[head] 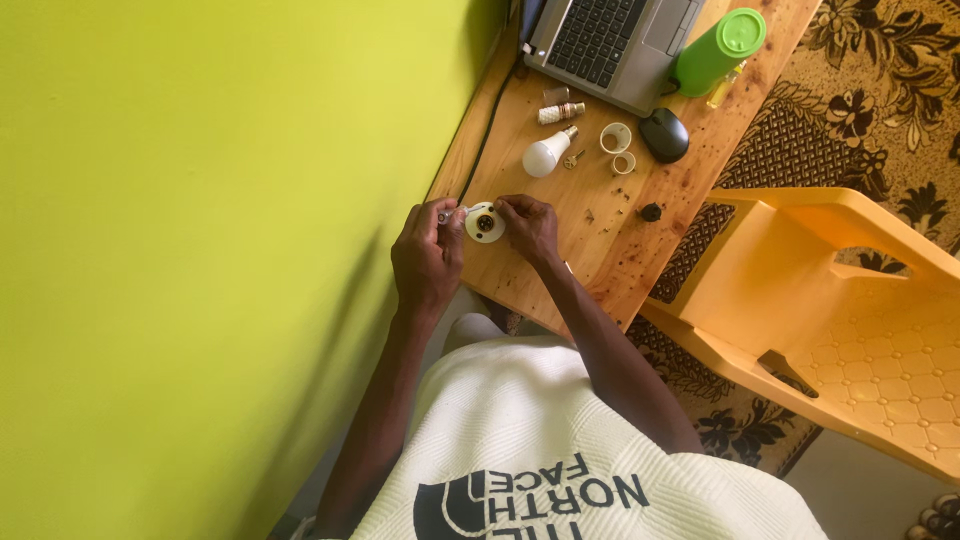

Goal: The person disassembles a white plastic light fixture base on a wooden table, removes the bulb, and manipulates internal components with a screwdriver. They repeatedly insert and remove the bulb and handle small parts while working at the table.

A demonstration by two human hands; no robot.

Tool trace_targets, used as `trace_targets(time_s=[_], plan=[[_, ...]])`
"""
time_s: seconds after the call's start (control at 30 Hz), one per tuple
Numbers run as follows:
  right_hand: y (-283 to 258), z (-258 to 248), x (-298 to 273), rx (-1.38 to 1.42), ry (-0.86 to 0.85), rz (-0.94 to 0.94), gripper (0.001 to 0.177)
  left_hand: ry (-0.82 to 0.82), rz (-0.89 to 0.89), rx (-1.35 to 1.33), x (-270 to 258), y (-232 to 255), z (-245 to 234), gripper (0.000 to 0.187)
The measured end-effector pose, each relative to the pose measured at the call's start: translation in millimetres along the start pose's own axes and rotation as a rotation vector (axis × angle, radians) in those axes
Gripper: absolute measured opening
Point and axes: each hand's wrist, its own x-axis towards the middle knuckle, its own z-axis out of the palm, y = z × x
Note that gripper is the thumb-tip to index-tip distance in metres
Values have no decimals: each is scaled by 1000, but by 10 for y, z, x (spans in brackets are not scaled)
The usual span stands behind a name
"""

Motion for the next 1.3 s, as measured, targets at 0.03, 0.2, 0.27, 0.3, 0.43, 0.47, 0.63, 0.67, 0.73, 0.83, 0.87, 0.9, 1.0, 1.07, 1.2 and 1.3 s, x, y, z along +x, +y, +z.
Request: trace_targets(time_s=[0.03, 0.2, 0.27, 0.3, 0.43, 0.47, 0.63, 0.67, 0.73, 0.83, 0.87, 0.9, 1.0, 1.07, 1.2, 1.3], plan=[[-19, -12, -9, 36, -13, 16, 30, -8, 4, -2, 6, 3, 14, 27], [-76, -30, -42, 15, -14, 22, 29, -25, 24, 0, 14, 6, 80, 28], [-87, -27, -47, 11, -9, 21, 28, -26, 41, 3, 19, 6, 98, 27], [-94, -20, -47, 18, -7, 15, 28, -27, 45, 4, 25, 5, 104, 27], [-106, -19, -59, 29, -16, 15, 27, -36, 39, 5, 25, 7, 122, 26], [-103, -17, -62, 30, -12, 17, 27, -34, 40, 2, 22, 4, 126, 26], [-93, -11, -51, -19, 1, 31, 27, -36, 17, -20, 12, 11, 126, 25], [-86, -11, -46, -16, 0, 14, 28, -33, 31, -14, 12, 13, 126, 25], [-66, -11, -34, -10, -2, -20, 28, -26, 58, -2, 14, 18, 129, 25], [-43, -7, -32, -15, 9, -41, 28, -29, 91, 46, 17, 34, 121, 24], [-39, -10, -32, -12, 3, -34, 28, -36, 73, 40, 21, 41, 123, 23], [-38, -14, -30, -9, -2, -27, 28, -44, 54, 35, 27, 49, 125, 23], [-52, -21, -28, -2, -7, -5, 28, -55, 41, 29, 46, 65, 128, 22], [-62, -20, -39, 2, -6, 11, 29, -51, 53, 21, 46, 57, 127, 22], [-94, -16, -53, 0, -14, 14, 29, -18, 65, 17, 59, 2, 136, 22], [-123, -29, -65, 2, -11, 19, 29, 8, 65, -18, 81, -36, 164, 23]])
